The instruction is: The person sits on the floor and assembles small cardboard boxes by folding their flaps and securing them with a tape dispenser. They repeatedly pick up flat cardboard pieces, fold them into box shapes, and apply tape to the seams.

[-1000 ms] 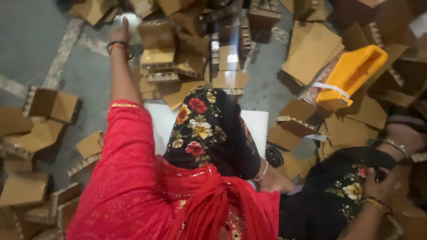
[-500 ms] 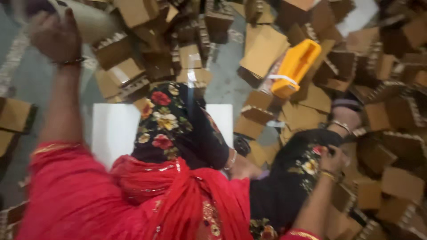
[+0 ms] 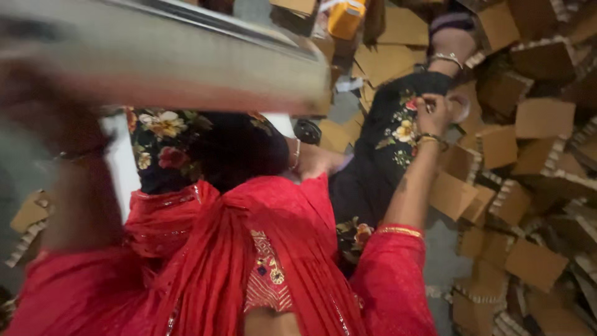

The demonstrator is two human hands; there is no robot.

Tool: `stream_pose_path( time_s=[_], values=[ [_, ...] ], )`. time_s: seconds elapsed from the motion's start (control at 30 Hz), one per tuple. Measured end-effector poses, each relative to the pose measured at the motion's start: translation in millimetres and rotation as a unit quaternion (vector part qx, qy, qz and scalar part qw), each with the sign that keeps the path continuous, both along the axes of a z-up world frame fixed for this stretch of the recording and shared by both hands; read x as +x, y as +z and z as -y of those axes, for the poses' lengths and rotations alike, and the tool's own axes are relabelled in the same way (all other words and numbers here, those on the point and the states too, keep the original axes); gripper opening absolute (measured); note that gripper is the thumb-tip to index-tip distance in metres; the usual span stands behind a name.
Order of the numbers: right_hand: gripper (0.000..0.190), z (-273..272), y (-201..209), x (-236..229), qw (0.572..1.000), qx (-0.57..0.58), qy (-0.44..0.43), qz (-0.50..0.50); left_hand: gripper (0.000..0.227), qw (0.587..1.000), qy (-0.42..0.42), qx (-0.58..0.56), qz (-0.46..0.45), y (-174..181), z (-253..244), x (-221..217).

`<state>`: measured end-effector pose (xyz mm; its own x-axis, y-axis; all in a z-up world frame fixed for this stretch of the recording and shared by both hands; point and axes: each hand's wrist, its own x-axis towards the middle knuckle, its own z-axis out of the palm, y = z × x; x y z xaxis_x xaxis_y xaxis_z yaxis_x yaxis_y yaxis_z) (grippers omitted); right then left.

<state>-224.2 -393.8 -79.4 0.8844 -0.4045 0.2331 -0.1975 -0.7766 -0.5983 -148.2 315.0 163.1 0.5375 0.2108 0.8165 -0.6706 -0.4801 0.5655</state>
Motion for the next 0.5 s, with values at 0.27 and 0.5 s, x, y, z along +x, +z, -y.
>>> stream_pose_path(
  time_s=[0.27, 0.5],
  values=[
    [0.014, -19, 6, 1, 0.997, -0.009, 0.040, 0.069, 0.036, 0.885, -0.327, 0.304, 0.134, -5, 286, -28],
    [0.016, -34, 34, -10, 0.998, 0.007, 0.038, 0.042, 0.031, 0.817, -0.420, 0.361, 0.163, -47, 346, -53]
  ],
)
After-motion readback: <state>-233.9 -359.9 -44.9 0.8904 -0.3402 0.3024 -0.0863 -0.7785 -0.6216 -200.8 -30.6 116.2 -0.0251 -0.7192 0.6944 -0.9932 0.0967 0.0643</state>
